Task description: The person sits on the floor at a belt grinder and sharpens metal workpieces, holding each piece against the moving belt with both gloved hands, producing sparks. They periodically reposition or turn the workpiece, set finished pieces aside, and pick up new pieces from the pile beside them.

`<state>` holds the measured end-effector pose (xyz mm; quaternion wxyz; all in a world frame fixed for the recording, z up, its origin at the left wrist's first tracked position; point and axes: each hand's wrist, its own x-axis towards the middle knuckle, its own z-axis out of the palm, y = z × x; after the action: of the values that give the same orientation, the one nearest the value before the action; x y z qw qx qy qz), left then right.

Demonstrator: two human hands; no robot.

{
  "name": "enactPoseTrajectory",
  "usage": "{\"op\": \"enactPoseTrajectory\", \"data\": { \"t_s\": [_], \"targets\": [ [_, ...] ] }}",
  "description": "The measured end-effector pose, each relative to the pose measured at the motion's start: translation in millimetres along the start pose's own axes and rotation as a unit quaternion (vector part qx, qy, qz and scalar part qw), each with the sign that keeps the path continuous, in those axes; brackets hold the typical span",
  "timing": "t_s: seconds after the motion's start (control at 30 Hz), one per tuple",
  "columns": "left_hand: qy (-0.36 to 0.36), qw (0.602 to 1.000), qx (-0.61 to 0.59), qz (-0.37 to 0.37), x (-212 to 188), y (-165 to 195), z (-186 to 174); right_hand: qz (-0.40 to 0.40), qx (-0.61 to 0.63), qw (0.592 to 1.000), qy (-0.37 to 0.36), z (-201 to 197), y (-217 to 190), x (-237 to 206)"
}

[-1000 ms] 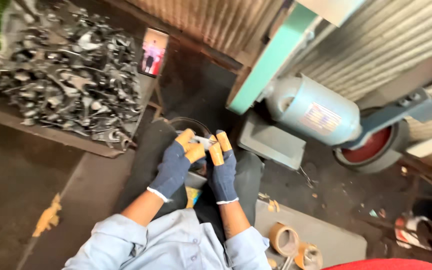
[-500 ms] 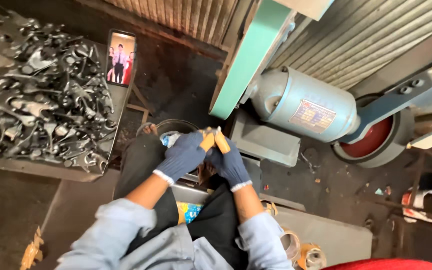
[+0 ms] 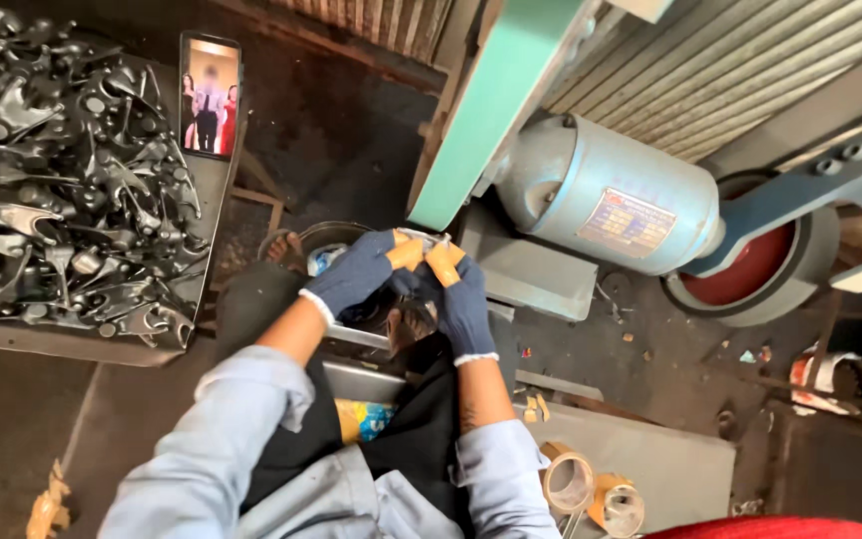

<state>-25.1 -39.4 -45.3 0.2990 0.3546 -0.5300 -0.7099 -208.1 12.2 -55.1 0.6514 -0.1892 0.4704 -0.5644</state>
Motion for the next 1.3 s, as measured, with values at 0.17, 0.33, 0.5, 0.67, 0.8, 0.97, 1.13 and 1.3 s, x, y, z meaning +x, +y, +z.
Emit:
{"op": "enactPoseTrajectory", "data": {
  "t_s": [0.17,0.33,0.5,0.67,0.8,0.97,1.13,1.3],
  "targets": [
    [0.211,0.972,0.102,0.009,21,-21,20,0.013,-0.028,0.998,0.060,3,17,30],
    [0.262,0.945,0.151,0.122,36,-43,34,-0.012,-0.046,0.998,0.033,-18,22,34],
    [0.201,0.960,0.192,0.021,42,-42,41,-0.004,-0.021,0.996,0.087,-31,23,27],
    [0.148,0.951,0.273,0.009,40,-34,32,-0.008,0.054,0.992,0.114,-25,31,15],
    [0.161,0.959,0.234,0.001,36,-41,18,-0.026,0.010,0.996,0.084,-8,37,23],
    [0.234,0.953,0.172,0.081,37,-54,31,-0.015,-0.027,0.997,0.076,-7,28,35],
    [0.168,0.980,0.110,0.004,47,-44,53,-0.090,-0.012,0.995,0.045,-22,11,16],
    [0.018,0.998,-0.055,-0.018,18,-16,40,-0.165,0.070,0.983,-0.027,-23,-1,-4]
  ]
}}
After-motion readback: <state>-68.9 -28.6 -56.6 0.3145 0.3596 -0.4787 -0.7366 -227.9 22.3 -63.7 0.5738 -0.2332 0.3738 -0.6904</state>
